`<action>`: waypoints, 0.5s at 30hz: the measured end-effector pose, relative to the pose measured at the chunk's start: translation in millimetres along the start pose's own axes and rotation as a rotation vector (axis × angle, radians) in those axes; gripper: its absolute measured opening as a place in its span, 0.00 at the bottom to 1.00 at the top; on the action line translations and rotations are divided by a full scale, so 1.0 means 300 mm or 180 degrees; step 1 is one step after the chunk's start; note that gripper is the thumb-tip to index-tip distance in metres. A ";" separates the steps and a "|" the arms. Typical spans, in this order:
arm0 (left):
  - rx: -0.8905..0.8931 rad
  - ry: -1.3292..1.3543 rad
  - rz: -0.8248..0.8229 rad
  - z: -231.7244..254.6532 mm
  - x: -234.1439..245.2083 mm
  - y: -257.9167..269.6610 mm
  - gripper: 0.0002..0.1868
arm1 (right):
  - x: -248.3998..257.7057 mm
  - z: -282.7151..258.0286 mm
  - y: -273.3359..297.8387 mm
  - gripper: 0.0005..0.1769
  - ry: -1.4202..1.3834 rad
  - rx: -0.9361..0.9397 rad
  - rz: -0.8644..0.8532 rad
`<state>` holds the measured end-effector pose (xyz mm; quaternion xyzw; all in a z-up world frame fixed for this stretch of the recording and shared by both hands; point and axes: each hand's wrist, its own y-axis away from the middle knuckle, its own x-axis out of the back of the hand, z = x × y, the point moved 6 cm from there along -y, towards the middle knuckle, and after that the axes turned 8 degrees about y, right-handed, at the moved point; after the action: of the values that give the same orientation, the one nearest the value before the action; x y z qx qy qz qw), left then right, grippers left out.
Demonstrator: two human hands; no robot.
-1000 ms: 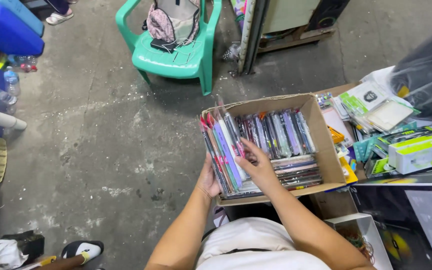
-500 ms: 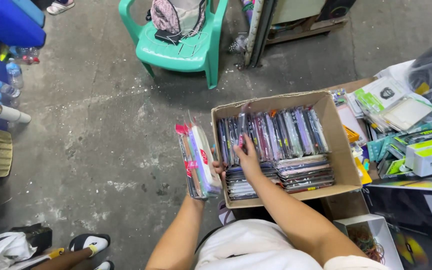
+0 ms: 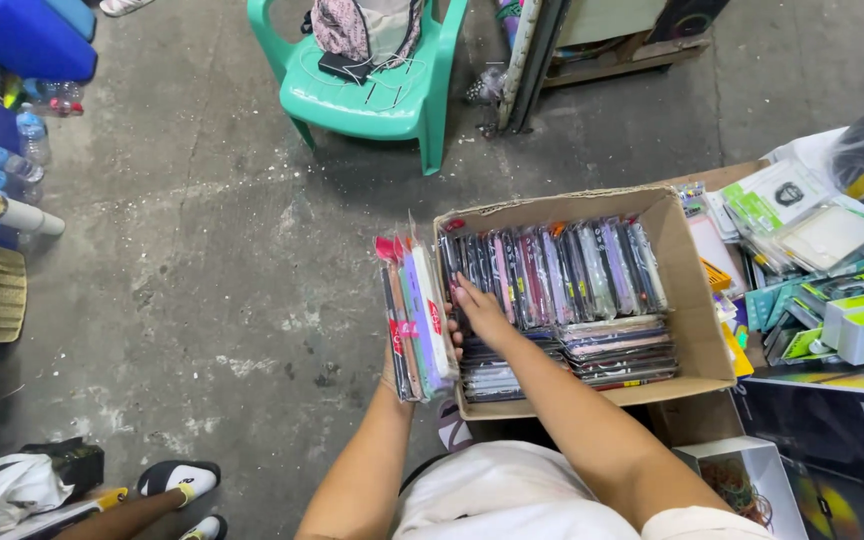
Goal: Organizing and sorting mobile phone accessories in a storage box and on a table.
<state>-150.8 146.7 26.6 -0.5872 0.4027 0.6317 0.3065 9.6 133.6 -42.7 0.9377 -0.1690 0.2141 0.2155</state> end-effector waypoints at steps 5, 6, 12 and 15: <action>0.0066 0.0070 -0.0117 0.003 -0.043 -0.036 0.41 | 0.019 -0.054 0.038 0.31 -0.0539 0.0223 -0.0251; 0.0080 0.0163 -0.0223 0.002 -0.051 -0.042 0.43 | 0.002 -0.034 0.037 0.32 -0.0363 0.0390 -0.0231; 0.0125 0.0312 -0.0099 -0.009 -0.064 -0.057 0.42 | -0.047 0.024 0.002 0.30 -0.0099 0.0071 -0.0333; 0.0085 0.0145 0.0098 -0.011 -0.069 -0.056 0.41 | -0.113 0.118 -0.085 0.31 -0.0831 -0.0143 -0.0577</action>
<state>-132.1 153.7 44.8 -0.5911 0.4269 0.6175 0.2952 2.7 146.1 -96.1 0.9639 -0.1150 0.0663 0.2309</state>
